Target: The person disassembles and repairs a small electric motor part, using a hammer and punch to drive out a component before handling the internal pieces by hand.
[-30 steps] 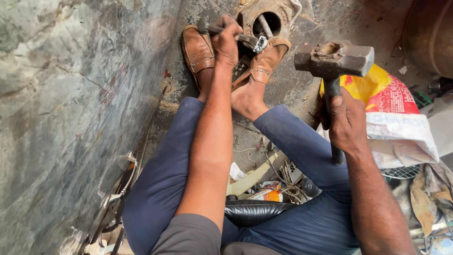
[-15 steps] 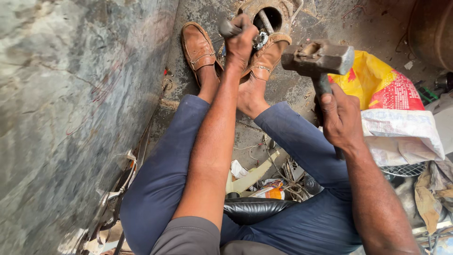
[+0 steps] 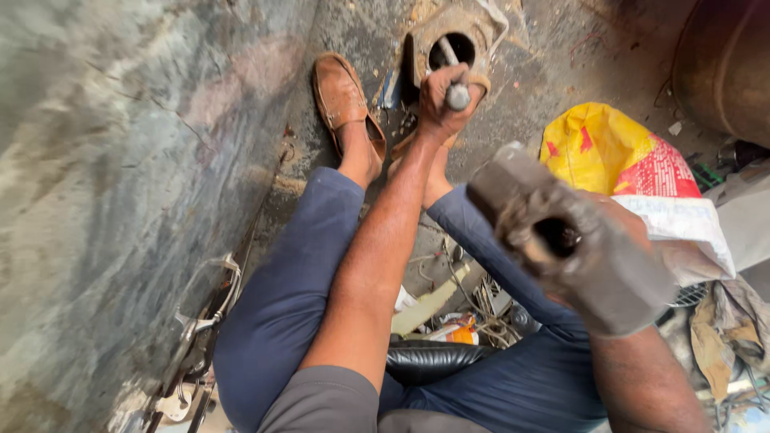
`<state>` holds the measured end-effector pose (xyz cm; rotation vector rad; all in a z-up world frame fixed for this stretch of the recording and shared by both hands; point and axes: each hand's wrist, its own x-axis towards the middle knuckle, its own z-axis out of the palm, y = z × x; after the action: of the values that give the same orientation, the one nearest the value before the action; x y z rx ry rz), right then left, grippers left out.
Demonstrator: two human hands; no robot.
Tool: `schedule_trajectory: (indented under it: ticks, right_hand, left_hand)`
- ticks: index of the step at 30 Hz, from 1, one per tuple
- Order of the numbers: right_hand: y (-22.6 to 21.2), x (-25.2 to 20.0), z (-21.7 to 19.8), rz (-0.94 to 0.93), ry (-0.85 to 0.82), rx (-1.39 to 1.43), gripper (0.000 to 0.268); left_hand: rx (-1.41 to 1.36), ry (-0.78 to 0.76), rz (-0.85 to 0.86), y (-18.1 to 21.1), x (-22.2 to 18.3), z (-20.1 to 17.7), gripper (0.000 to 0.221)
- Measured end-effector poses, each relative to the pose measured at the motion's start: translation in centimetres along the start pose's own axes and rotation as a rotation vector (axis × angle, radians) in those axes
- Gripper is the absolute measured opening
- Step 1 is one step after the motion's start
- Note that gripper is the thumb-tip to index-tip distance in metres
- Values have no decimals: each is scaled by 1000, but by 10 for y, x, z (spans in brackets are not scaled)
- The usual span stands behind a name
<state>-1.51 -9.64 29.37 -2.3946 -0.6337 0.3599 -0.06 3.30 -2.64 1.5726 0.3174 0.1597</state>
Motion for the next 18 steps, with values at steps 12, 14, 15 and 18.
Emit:
schedule_trajectory:
  ticks: [12, 14, 15, 18]
  right_hand:
    - [-3, 10, 3, -92, 65, -9, 22]
    - [11, 24, 29, 79, -71, -161, 24]
    - [20, 30, 38, 168, -133, -244, 27]
    - [31, 32, 41, 339, -244, -407, 35]
  left_hand:
    - [-13, -51, -225, -50, -9, 8, 38]
    - [31, -21, -128, -48, 2, 9, 38]
    - [1, -60, -64, -45, 2, 6, 46]
    - [38, -38, 130, -23, 3, -2, 48]
